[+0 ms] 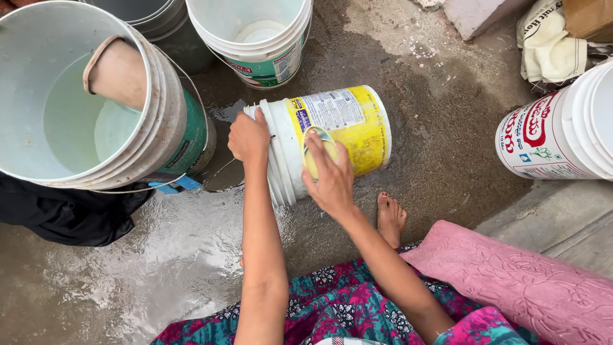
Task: Cleaning and scrubbing several plastic paint buckets and lids using a brush and soapy water.
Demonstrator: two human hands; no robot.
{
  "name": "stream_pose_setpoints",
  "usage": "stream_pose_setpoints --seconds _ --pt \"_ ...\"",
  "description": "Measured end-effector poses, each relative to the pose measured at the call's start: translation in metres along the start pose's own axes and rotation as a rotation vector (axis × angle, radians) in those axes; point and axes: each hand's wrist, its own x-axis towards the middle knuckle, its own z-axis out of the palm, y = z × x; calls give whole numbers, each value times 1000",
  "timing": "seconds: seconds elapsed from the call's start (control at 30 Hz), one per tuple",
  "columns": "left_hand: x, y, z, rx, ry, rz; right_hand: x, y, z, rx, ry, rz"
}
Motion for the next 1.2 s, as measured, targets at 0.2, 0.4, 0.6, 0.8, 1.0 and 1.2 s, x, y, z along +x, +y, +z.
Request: stream_pose_setpoints --seconds 0.2,0.4,0.6,0.8,1.0,1.2 --pt "-17 3 -5 -6 28 -1 26 91 -29 -155 111 403" --pt "-25 -4 -11 -15 26 13 5 4 21 -87 95 78" --pt "-35 -8 -6 -14 52 42 16 103 -32 -168 74 454" --pt "-62 -12 -11 -49 119 36 47 20 5 -148 -84 309" --pt "-73 -16 -8 -89 128 75 32 56 -45 -8 -215 432" --pt "-96 -3 -27 -67 88 -34 56 65 -12 -244 -169 320"
